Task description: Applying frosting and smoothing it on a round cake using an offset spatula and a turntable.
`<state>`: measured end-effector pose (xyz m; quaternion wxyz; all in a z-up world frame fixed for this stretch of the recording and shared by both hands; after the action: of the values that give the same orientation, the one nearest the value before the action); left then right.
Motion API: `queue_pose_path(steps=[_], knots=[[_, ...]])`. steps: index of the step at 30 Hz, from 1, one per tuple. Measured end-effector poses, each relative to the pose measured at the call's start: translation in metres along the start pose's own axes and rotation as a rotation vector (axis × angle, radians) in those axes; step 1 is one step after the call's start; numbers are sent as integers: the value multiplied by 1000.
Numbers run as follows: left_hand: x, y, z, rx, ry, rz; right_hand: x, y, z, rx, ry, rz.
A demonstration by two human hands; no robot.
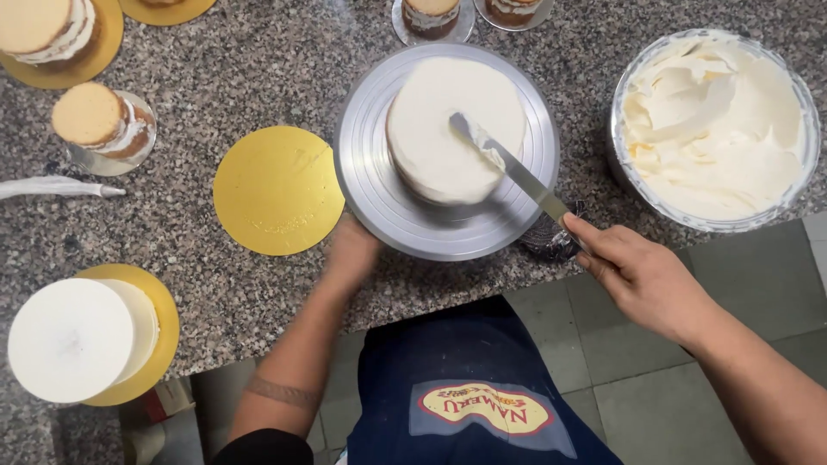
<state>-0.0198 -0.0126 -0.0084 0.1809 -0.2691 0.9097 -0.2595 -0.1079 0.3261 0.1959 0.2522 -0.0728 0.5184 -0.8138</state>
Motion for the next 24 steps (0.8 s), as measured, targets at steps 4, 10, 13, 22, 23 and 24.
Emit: queue_pose_path(steps=[4,10,13,22,23,24], knots=[[35,-4,47,-702,-183,-240,0,0,0,57,-63,-38],[-93,71,-51,-306,70,554,2,1,2,39,-31,-3],[-54,36,-32,-93,82,523,-1,2,1,65,-49,-2],[-38,46,-8,-881,-106,-121,-1,4,3,80,-116,-18],[-71,58,-44,-513,2,221,-1,4,3,59,-101,-12],[-107,69,-75,-128,122,552,-1,4,3,41,-81,-14]])
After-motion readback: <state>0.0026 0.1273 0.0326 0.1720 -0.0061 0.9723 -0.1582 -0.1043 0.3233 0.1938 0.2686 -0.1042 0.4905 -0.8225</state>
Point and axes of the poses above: each hand's wrist, its own x-axis towards the middle knuckle, its own y-axis out of the palm, z = x × y, the point moved 5 cm from there along x, towards the middle knuckle, and after that the axes turned 11 degrees about -z, right-handed, at the moved point
